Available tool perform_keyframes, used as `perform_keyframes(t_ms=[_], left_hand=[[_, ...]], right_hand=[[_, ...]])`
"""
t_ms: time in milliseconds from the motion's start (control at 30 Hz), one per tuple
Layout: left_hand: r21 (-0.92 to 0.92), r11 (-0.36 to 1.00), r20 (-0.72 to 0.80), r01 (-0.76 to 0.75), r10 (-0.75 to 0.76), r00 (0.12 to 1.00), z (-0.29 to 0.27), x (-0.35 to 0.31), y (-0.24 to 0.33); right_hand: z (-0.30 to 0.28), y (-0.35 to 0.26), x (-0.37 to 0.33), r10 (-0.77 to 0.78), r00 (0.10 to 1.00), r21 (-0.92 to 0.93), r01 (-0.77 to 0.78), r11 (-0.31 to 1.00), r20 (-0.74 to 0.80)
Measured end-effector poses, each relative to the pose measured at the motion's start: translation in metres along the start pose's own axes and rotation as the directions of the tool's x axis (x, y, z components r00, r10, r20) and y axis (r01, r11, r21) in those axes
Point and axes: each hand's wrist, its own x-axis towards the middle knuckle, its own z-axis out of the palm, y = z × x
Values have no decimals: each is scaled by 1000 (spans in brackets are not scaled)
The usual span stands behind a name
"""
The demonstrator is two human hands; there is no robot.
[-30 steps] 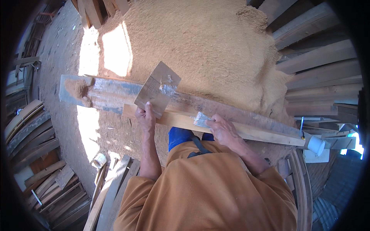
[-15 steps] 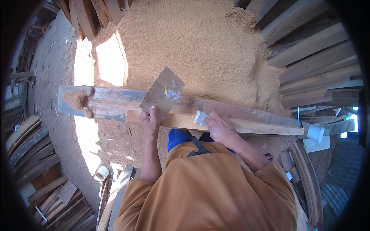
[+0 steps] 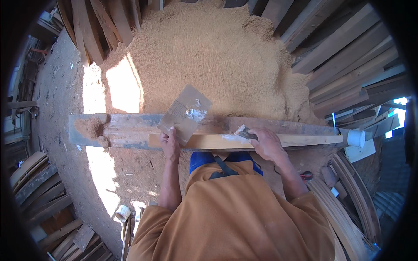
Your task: The person applies wood filler onto wooden boards using a putty knife and a handheld board, spreading and smoothing the filler along the surfaces.
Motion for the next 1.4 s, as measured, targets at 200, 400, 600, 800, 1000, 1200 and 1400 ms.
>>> perform_keyframes(t_ms=[200,400,600,800,1000,1200,1400], left_hand=[[-225,966,-171,-131,93,981,-75,43,53],[-151,984,-392,-90,24,920,-193,80,9],[483,853,-575,196,140,806,-290,70,-46],[914,397,-288,88,480,829,-146,43,62],[655,339,638,-675,229,735,13,-1,65],[396,283,914,-874,-28,405,103,-31,17],[284,206,954,-937,-158,254,108,-21,3]], right_hand=[[4,13,-5,36,997,241,-19,970,-65],[10,14,-8,43,986,224,-6,975,-161],[6,-8,-1,-8,991,237,40,971,-135],[19,24,-18,28,982,101,-9,995,-188],[31,36,-23,147,982,55,-142,988,-118],[44,53,-34,78,969,110,-54,992,-234],[36,51,-42,167,968,172,-136,976,-185]])
